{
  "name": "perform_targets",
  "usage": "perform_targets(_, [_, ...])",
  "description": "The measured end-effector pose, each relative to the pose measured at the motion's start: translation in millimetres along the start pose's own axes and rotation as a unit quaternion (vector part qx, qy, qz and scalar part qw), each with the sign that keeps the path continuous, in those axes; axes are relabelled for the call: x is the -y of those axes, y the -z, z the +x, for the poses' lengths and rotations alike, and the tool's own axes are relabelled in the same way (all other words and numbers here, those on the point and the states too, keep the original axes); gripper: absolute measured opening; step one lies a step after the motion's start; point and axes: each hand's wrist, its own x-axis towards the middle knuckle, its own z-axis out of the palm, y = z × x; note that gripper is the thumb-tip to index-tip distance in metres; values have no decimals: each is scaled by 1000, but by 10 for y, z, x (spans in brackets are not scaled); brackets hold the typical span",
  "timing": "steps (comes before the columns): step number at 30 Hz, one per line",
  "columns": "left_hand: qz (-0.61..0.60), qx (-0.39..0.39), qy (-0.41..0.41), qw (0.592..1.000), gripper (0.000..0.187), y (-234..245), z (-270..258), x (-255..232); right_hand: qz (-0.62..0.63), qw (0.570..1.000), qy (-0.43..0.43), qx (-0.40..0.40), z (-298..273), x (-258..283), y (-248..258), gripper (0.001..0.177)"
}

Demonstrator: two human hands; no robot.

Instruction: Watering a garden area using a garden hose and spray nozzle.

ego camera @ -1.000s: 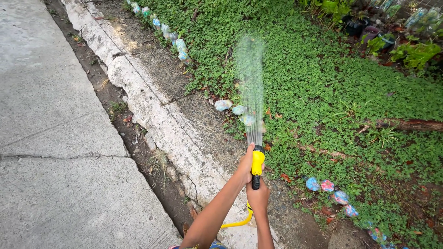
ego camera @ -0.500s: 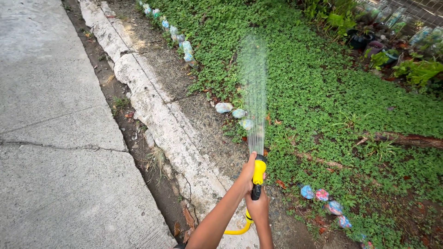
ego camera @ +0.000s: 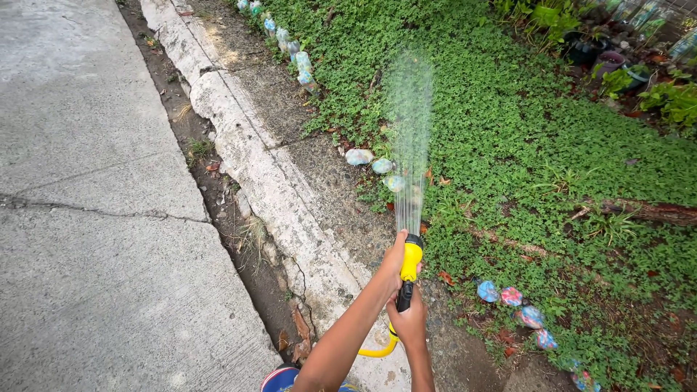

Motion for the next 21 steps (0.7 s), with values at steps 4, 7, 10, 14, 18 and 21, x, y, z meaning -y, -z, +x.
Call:
perform_targets(4, [24,13,-11,1000,59,17,-16,39,15,999,-36,-13,-88,58,-16,32])
perform_targets(7, [29,-5,-12,999,62,45,-6,43,45,998,-44,0,-111,-138,-81,31])
perform_targets(10, [35,-4,7,999,62,159,40,43,59,998,-38,7,-133,-257,-201,26])
perform_targets(14, [21,27,15,999,63,285,201,108,15,997,-65,-37,-114,-206,-319,23])
perform_targets(18, [30,58,43,997,66,500,503,169,-43,990,-96,-90,-105,-268,-549,22])
perform_targets(21, [74,31,67,995,69,614,532,18,-32,987,-105,-118,-52,-203,-734,20])
